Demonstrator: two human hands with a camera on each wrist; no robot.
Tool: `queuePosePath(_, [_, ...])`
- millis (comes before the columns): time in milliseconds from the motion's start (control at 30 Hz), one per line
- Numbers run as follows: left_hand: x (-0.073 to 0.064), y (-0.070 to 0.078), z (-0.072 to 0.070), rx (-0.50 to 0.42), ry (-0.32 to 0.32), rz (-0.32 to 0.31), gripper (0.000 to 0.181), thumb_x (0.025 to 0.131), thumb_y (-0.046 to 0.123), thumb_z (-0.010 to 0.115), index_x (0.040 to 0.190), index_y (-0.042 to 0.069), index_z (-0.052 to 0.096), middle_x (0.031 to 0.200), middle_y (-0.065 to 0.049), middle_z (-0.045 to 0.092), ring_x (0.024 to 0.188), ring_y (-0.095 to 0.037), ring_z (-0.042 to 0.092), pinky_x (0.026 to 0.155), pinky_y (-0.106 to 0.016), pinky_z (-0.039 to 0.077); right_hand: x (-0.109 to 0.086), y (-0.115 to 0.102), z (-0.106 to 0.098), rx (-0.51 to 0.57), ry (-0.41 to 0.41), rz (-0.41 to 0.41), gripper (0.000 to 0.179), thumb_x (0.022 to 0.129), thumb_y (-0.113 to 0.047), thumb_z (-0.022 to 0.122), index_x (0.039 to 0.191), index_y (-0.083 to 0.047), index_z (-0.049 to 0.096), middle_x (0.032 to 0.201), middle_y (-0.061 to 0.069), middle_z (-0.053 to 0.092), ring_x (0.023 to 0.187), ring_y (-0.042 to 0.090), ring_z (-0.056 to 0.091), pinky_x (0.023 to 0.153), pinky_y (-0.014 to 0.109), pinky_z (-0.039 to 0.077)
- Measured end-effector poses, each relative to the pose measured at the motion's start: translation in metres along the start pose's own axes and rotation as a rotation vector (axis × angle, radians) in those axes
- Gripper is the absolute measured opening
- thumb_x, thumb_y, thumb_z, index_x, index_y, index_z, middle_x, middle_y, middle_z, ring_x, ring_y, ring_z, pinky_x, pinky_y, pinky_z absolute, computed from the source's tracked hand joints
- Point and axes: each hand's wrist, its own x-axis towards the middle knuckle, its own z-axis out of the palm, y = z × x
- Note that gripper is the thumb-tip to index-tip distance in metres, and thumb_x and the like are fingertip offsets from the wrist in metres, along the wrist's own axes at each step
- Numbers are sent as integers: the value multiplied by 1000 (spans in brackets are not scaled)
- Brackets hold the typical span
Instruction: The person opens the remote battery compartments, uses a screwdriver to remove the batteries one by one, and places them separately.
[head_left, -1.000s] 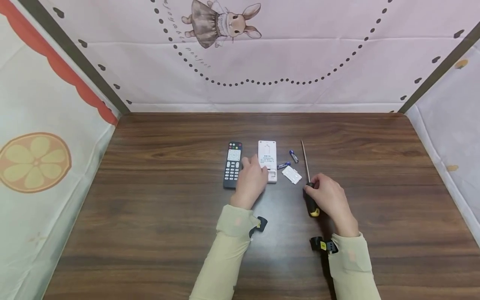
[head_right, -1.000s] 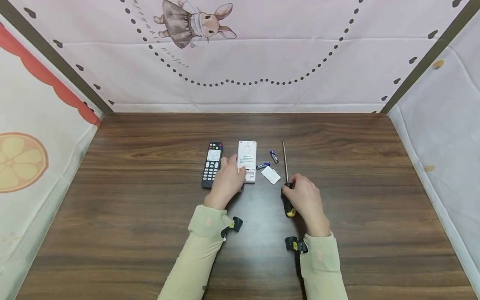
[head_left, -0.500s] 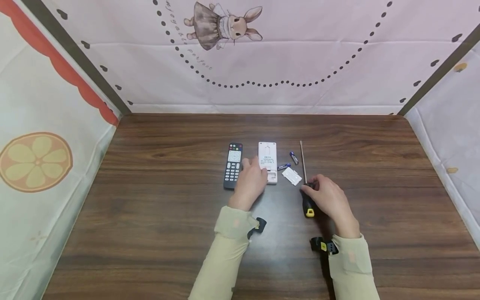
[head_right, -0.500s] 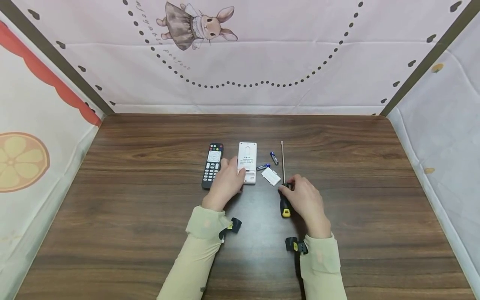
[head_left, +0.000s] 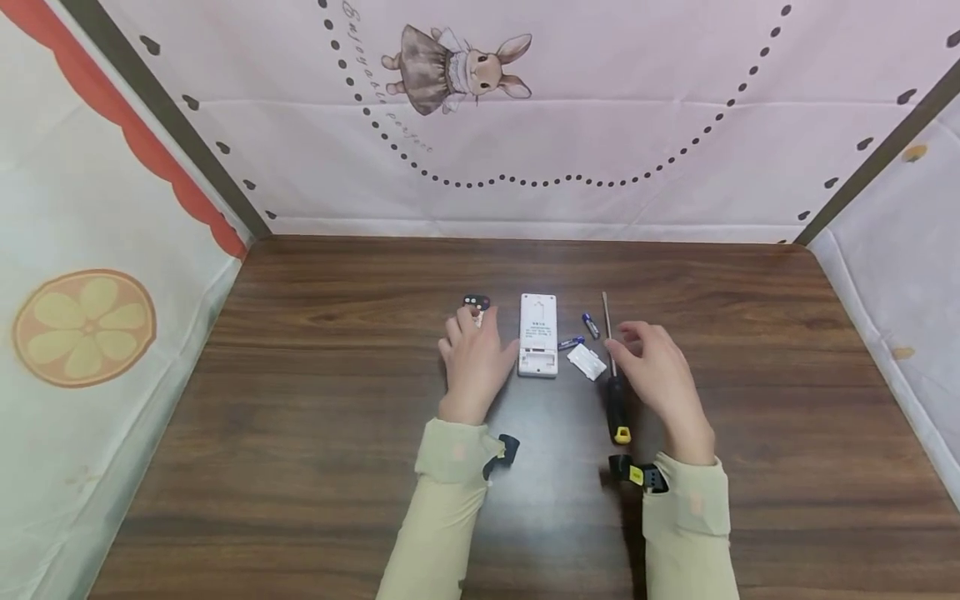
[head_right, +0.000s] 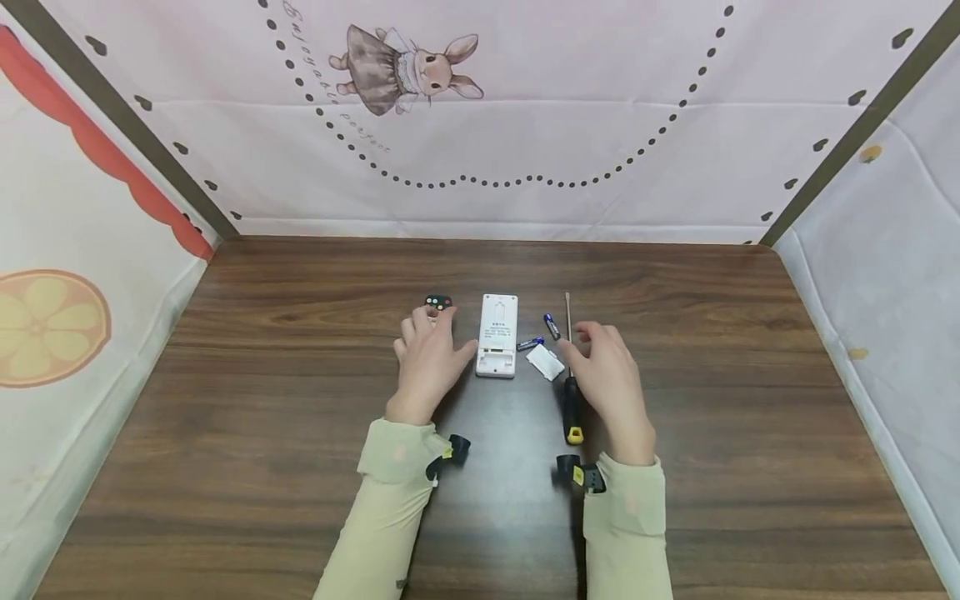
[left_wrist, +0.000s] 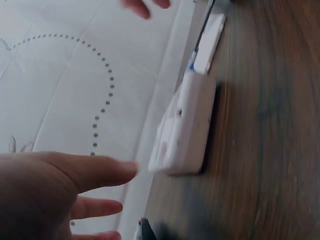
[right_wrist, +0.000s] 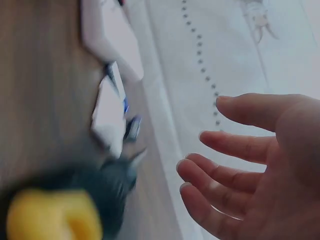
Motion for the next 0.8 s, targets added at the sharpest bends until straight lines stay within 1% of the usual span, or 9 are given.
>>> queuePosePath(100, [1, -6, 4, 3, -30, -20, 68, 73, 37, 70, 132, 17, 41, 130, -12, 29, 117, -29, 24, 85, -47, 27, 3, -10, 5, 54, 0, -16, 49, 87, -44, 51, 120, -8, 51, 115, 11, 50, 103, 29, 51, 80, 46, 44])
queuePosePath(200, [0, -10, 5, -2, -33, -37, 74, 70, 33, 73, 134, 17, 38, 132, -12, 27, 117, -29, 25, 85, -46, 28, 7, -21, 11, 103, -16, -31, 48, 86, -44, 52, 121, -11, 51, 117, 10, 49, 104, 28, 50, 81, 46, 44])
queuePosePath(300, [-1, -14, 6, -6, -29, -46, 75, 69, 30, 74, 134, 17, 38, 131, -13, 28, 114, -30, 27, 83, -45, 31, 9, -31, 16, 124, -31, -55, 48, 86, -44, 53, 121, -12, 51, 117, 8, 49, 104, 26, 50, 82, 45, 43])
queuePosePath(433, [-4, -21, 7, -13, -62, -71, 76, 70, 27, 74, 135, 16, 36, 126, -14, 31, 106, -29, 32, 79, -43, 37, 10, -37, 20, 130, -32, -84, 45, 86, -43, 53, 120, -13, 52, 115, 8, 51, 103, 25, 50, 82, 44, 42])
queuePosePath(567, [-3, -24, 5, -31, -97, -102, 76, 72, 23, 71, 137, 17, 32, 121, -13, 34, 97, -27, 39, 67, -40, 45, 11, -41, 22, 139, -47, -91, 44, 86, -42, 53, 121, -14, 52, 117, 6, 50, 104, 24, 52, 84, 43, 43])
queuePosePath(667, [1, -24, 3, -63, -101, -121, 73, 75, 21, 67, 138, 17, 29, 121, -13, 33, 89, -25, 46, 59, -38, 46, 12, -44, 22, 153, -66, -82, 46, 86, -43, 53, 123, -14, 50, 120, 5, 48, 104, 23, 52, 84, 42, 44])
queuePosePath(800, [7, -23, 1, -110, -106, -149, 70, 79, 23, 61, 139, 16, 26, 123, -14, 31, 75, -26, 53, 57, -37, 46, 15, -47, 25, 147, -68, -86, 48, 86, -42, 54, 125, -14, 49, 120, 4, 49, 104, 21, 51, 82, 41, 45])
